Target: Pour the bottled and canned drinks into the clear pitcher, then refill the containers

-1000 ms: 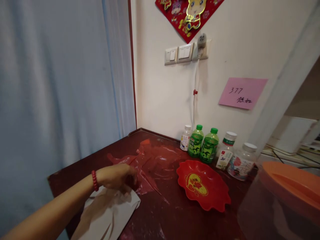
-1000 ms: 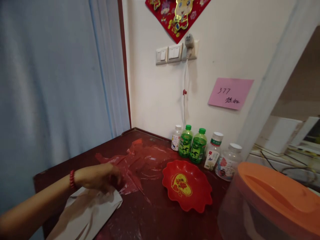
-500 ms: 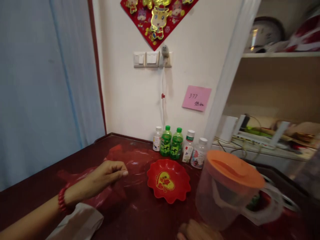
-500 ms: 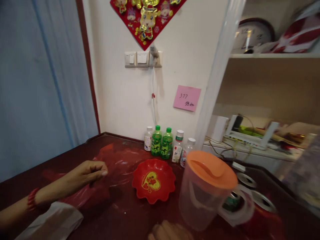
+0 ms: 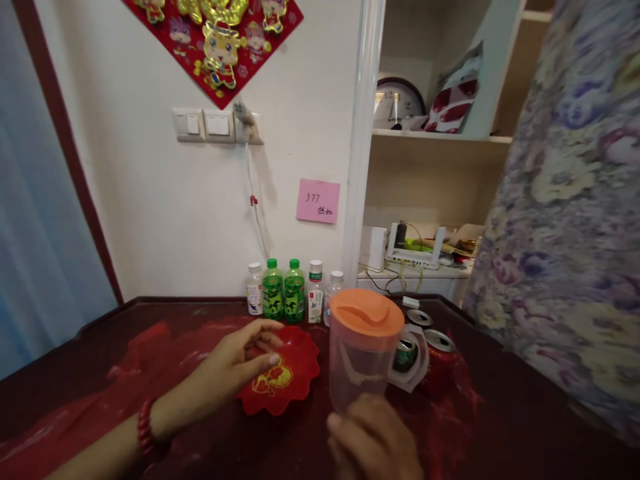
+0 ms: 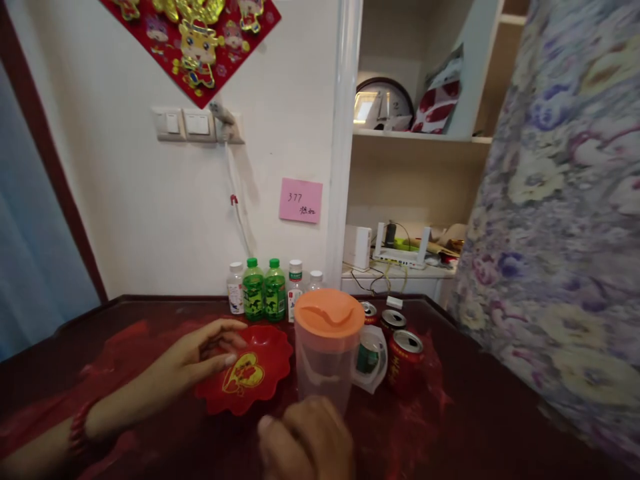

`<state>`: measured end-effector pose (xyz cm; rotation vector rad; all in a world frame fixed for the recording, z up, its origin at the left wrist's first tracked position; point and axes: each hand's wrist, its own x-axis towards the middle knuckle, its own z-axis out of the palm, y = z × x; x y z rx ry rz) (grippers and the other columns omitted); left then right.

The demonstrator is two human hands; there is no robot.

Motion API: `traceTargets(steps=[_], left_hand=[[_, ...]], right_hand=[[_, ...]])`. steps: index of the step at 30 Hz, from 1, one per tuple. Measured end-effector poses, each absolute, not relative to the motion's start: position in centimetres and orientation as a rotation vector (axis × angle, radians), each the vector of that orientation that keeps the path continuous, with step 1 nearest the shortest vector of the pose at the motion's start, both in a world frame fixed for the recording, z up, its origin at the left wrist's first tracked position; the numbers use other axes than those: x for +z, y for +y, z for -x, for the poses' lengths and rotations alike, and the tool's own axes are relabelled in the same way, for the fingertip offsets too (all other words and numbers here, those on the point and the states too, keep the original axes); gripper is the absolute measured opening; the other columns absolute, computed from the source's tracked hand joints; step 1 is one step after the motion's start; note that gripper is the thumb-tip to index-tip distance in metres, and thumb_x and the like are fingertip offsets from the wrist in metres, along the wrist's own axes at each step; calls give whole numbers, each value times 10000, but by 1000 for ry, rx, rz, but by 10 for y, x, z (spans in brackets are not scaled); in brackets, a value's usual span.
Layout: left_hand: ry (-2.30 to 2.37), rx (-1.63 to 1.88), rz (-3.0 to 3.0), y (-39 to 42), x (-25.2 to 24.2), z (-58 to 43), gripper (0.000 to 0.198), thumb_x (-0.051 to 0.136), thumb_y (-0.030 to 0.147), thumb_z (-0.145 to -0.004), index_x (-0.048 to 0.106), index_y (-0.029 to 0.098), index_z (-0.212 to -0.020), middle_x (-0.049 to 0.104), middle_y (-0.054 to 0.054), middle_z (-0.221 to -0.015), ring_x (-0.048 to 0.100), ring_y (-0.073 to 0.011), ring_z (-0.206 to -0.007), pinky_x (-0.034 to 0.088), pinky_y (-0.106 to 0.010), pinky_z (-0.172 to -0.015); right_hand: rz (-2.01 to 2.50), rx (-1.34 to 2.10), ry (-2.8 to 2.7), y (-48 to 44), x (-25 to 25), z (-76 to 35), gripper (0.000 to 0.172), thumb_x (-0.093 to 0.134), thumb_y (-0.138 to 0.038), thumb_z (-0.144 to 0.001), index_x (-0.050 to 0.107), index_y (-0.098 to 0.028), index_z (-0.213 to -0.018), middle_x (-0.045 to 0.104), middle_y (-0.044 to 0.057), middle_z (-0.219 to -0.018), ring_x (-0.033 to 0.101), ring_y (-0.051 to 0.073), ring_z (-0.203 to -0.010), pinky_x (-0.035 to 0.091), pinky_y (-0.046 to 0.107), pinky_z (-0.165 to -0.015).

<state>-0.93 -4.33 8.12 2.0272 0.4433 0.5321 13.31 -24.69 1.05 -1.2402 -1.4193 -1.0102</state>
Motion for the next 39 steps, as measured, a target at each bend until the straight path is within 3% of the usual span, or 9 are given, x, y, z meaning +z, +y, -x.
traceTargets(steps=[3, 7, 10, 13, 16, 19, 23, 31, 39], left_hand=[[415, 432, -2044, -53, 77, -8, 584, 717, 433, -780, 551, 246, -1308, 640, -130, -1299, 632, -295, -1126, 570, -413, -888], [358, 357, -2078, -64, 72, -25, 669, 716, 414, -817, 483, 271, -1427, 514, -147, -1508, 517, -341, -1338, 507, -490, -1030], [305, 343, -2056, -71, 69, -33, 731, 741, 408, -816, 451, 285, -1475, 446, -125, -1574, 401, -336, -1453, 410, -510, -1145], [239, 311, -2036, -80, 65, -39, 762, 727, 386, -851, 390, 275, -1525, 402, -117, -1608, 386, -323, -1469, 351, -520, -1191], [186, 305, -2006, -84, 61, -42, 793, 717, 386, -881, 328, 260, -1560, 405, -135, -1606, 416, -324, -1450, 355, -528, -1187], [175, 308, -1943, -84, 56, -45, 832, 730, 400, -879, 295, 249, -1571, 384, -153, -1614, 406, -332, -1456, 371, -528, -1176], [179, 322, -1815, -82, 52, -46, 843, 740, 383, -873, 283, 243, -1566, 381, -157, -1615, 391, -341, -1467, 359, -536, -1184], [123, 365, -1786, -87, 56, -43, 761, 761, 340, -877, 363, 263, -1522, 363, -137, -1624, 366, -342, -1479, 345, -551, -1185], [81, 453, -1752, -92, 54, -48, 814, 836, 355, -822, 381, 253, -1489, 418, -168, -1569, 445, -349, -1411, 418, -546, -1125]], right_hand=[[1204, -911, -1086, -264, 27, -158, 254, 585, -131, -928, 592, -222, -1165, 600, 65, -1064, 600, 204, -1026, 484, 351, -903], [1267, -640, -682, -269, 36, -189, 333, 643, -385, -949, 584, -224, -1234, 560, 82, -1241, 542, 252, -1158, 419, 418, -996], [1350, -437, -529, -263, 32, -202, 458, 626, -541, -935, 572, -222, -1260, 589, 88, -1236, 582, 270, -1079, 438, 436, -929], [1362, -252, -427, -257, 27, -206, 577, 608, -664, -882, 560, -223, -1250, 608, 86, -1211, 602, 274, -1023, 472, 409, -845], [1361, -102, -373, -255, 26, -209, 648, 600, -737, -824, 576, -211, -1201, 642, 82, -1147, 605, 285, -1013, 477, 395, -831], [1336, 15, -387, -256, 29, -210, 647, 600, -792, -790, 616, -194, -1034, 658, 52, -926, 607, 253, -865, 479, 348, -739], [1244, 105, -493, -257, 34, -200, 582, 650, -778, -804, 571, -201, -829, 501, -34, -669, 477, 151, -628, 425, 254, -586], [1143, 66, -493, -261, 39, -175, 507, 695, -689, -860, 597, -196, -930, 414, -66, -650, 377, 95, -562, 353, 168, -508], [1096, 8, -449, -267, 38, -184, 533, 751, -698, -814, 602, -192, -890, 414, -63, -635, 367, 92, -550, 384, 160, -485]])
